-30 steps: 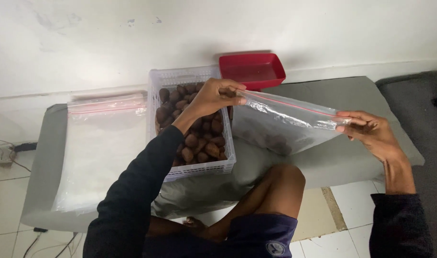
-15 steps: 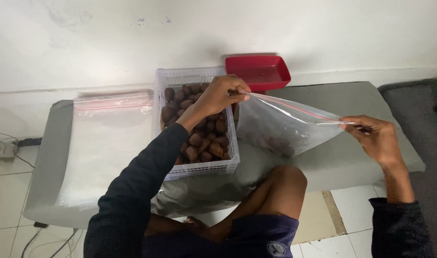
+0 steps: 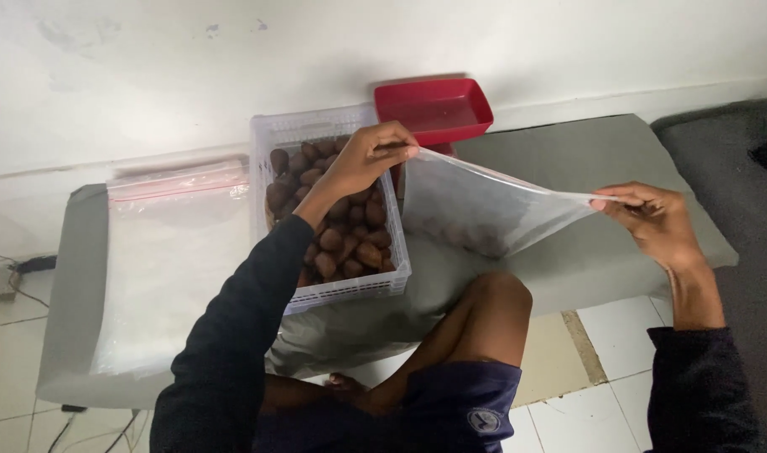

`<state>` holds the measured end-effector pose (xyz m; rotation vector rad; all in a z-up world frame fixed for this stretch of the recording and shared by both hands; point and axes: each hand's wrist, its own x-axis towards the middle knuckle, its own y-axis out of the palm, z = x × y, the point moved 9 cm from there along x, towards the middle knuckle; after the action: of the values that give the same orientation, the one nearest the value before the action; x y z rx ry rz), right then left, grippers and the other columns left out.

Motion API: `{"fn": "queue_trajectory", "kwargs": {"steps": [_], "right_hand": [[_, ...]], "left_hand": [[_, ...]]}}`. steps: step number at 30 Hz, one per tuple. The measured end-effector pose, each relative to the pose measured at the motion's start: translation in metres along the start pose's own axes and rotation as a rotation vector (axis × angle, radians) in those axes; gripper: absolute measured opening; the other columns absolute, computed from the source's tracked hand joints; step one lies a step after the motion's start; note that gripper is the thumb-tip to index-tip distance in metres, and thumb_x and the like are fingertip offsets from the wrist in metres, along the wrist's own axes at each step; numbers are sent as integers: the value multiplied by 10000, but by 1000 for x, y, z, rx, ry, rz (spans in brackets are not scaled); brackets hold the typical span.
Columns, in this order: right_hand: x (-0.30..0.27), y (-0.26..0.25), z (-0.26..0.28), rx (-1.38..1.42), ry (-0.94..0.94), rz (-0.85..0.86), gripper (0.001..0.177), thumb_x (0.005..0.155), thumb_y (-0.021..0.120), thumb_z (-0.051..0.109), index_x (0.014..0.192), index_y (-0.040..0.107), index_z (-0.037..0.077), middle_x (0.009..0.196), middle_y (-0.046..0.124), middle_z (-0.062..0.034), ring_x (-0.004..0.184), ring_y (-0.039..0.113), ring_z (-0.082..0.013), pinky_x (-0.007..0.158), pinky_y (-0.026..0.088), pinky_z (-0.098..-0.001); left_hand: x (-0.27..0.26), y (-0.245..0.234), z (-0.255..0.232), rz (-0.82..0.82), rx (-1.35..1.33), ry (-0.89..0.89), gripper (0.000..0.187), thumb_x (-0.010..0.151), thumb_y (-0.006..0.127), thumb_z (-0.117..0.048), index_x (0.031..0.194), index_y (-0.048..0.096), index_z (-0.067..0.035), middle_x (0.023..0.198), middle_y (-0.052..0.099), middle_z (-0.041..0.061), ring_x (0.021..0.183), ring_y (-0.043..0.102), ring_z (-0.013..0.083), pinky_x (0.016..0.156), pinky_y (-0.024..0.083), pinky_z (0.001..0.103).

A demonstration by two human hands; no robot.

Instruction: Packing small brown fruits into a plastic zip-lock bag and sealing it.

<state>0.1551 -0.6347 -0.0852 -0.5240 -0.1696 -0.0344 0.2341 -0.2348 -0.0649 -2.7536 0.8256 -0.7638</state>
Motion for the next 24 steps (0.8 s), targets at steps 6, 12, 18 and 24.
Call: {"fn": "queue_trajectory", "kwargs": {"steps": [6,12,18,24], "right_hand": [[-4,6,-19,137,115,-9,321,972,689,141,1271,633,38,1165,713,-206,1020,662,-228,918,506,-313],[10,4,-62,196,8,-45,86,1094,625,66,1052,651,136,1015,674,-6,905,584,-118,776,465,-280],[9,13,-44,150,175,20,225,1054,632,158,1248,725,93,1033,684,-5,812,495,-92,702,395,-233],[2,20,-14,38,238,62,437,872,767,122,1305,708,135,664,325,95,621,268,-45,612,270,-186]], "left_hand": [[-1,3,6,-9,-35,1,185,1033,622,-286,1071,662,-110,1004,692,40,926,712,193,837,600,304],[6,12,14,-10,-71,-99,220,1036,547,-422,1090,569,-209,1023,575,-9,961,617,144,820,610,306],[10,11,49,-20,-107,-273,300,1018,578,-308,1211,667,-96,1238,687,75,1118,684,192,838,657,305],[6,10,28,80,10,-218,387,871,813,-253,1215,680,-138,1089,726,42,1036,694,159,904,586,280]]}}
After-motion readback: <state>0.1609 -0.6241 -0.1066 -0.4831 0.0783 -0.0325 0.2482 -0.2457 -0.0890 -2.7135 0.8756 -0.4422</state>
